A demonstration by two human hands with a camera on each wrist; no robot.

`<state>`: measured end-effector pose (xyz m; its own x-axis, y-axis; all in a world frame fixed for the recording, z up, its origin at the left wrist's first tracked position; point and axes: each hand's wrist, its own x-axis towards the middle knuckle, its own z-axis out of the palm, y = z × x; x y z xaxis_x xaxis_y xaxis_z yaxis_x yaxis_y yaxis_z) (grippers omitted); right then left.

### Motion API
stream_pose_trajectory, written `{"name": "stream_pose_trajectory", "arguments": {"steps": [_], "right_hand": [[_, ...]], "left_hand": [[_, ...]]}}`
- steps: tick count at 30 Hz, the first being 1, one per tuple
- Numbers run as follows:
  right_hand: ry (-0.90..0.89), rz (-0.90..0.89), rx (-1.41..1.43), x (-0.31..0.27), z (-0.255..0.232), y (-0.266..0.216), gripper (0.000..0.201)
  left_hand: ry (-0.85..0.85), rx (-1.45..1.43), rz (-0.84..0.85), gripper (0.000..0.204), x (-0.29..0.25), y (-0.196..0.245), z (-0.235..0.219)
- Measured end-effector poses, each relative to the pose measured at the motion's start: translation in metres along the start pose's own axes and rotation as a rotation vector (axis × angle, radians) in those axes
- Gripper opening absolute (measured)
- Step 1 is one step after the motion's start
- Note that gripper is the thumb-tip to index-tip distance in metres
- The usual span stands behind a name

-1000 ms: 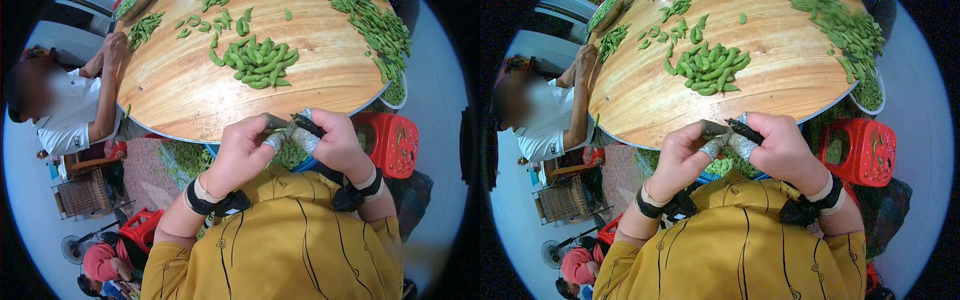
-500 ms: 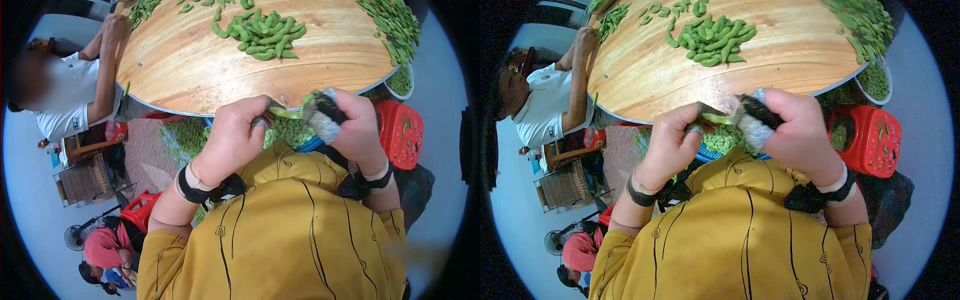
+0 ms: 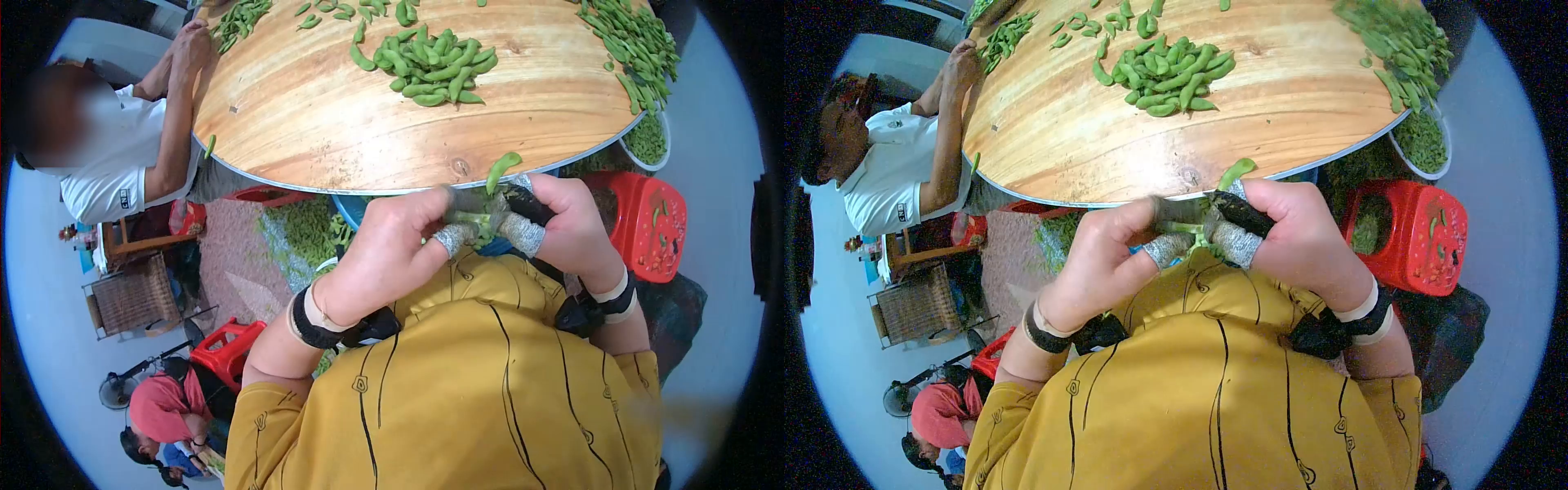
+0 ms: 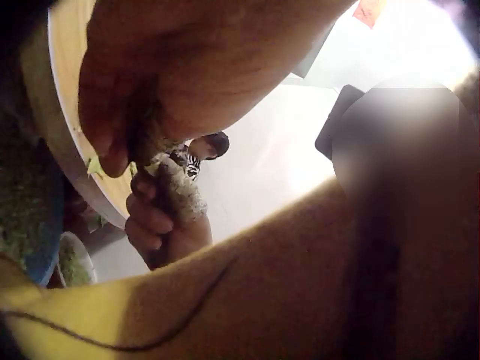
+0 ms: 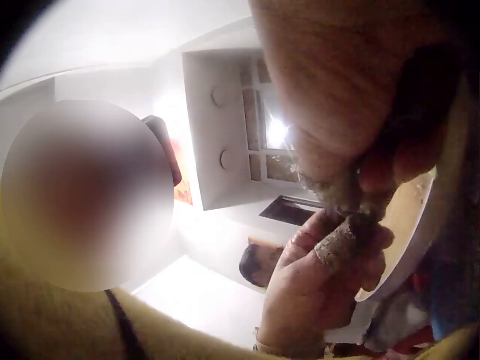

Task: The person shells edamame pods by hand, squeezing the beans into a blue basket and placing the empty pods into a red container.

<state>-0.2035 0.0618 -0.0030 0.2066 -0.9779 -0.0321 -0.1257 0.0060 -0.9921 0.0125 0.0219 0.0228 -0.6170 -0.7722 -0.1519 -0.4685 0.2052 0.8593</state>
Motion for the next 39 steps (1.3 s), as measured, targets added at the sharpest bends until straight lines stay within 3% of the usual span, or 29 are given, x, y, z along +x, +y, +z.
{"name": "stream_pose_trajectory", "arguments": {"steps": [1, 2, 5, 6, 8, 13, 16, 19, 21, 22, 23, 25, 27, 30, 32, 33, 35, 38, 39], "right_hand": [[-0.017, -0.001, 0.043, 0.000, 0.001, 0.002, 0.019], [-0.017, -0.003, 0.040, 0.000, 0.003, 0.002, 0.019], [0.013, -0.084, -0.137, -0.001, 0.010, 0.003, 0.020], [-0.004, -0.159, -0.350, -0.001, 0.011, 0.004, 0.022], [-0.015, -0.262, -0.624, -0.002, 0.019, 0.007, 0.028], [-0.144, -0.204, -0.708, -0.007, 0.026, 0.002, 0.027], [-0.037, -0.256, -0.797, -0.004, 0.028, 0.007, 0.023], [-0.214, -0.242, -0.719, 0.000, 0.020, 0.008, 0.022], [-0.138, -0.392, -0.635, 0.000, 0.017, 0.012, 0.024], [-0.142, -0.391, -0.633, 0.001, 0.013, 0.008, 0.024], [-0.071, -0.389, -0.695, 0.002, 0.008, 0.001, 0.026], [-0.003, -0.384, -0.756, 0.007, 0.006, -0.002, 0.027], [0.167, -0.354, -0.884, 0.015, 0.005, 0.001, 0.023], [0.134, -0.358, -0.922, 0.020, 0.002, 0.013, 0.022], [0.119, -0.361, -0.924, 0.017, -0.004, 0.015, 0.022], [0.104, -0.350, -0.914, 0.013, -0.008, 0.016, 0.022], [0.094, -0.337, -0.904, 0.004, -0.019, 0.017, 0.021], [0.236, -0.271, -0.989, -0.018, -0.043, 0.013, 0.022], [0.282, -0.141, -1.019, -0.027, -0.055, 0.010, 0.023]], "left_hand": [[-0.044, -0.022, 0.013, 0.029, 0.000, -0.004, 0.002], [0.038, 0.107, 0.115, 0.020, 0.001, -0.004, 0.004], [0.038, 0.189, 0.152, 0.013, -0.002, 0.001, 0.008], [0.066, 0.101, 0.174, 0.010, -0.001, 0.001, 0.013], [0.025, 0.148, 0.153, 0.010, -0.003, -0.009, 0.016], [-0.018, 0.197, 0.132, 0.007, -0.017, -0.014, 0.007], [0.037, 0.117, 0.027, 0.013, -0.031, -0.015, -0.011], [0.099, 0.357, -0.055, 0.021, -0.051, -0.034, -0.034], [0.010, 0.818, -0.238, 0.025, -0.069, -0.071, -0.040], [0.091, 1.048, -0.296, 0.026, -0.076, -0.080, -0.032], [0.091, 1.046, -0.300, 0.026, -0.075, -0.087, -0.029], [0.136, 0.867, -0.155, 0.024, -0.068, -0.096, -0.024], [0.060, 0.597, -0.087, 0.014, -0.051, -0.106, -0.008], [-0.066, 0.544, 0.011, 0.015, -0.023, -0.134, 0.013], [-0.252, 0.665, -0.081, 0.014, -0.009, -0.143, 0.024], [-0.257, 0.665, -0.076, 0.014, -0.005, -0.148, 0.029], [-0.443, 0.697, -0.243, 0.014, 0.003, -0.157, 0.037], [-0.471, 0.720, -0.275, 0.015, 0.007, -0.166, 0.045], [-0.482, 0.737, -0.283, 0.017, 0.008, -0.173, 0.049]]}}
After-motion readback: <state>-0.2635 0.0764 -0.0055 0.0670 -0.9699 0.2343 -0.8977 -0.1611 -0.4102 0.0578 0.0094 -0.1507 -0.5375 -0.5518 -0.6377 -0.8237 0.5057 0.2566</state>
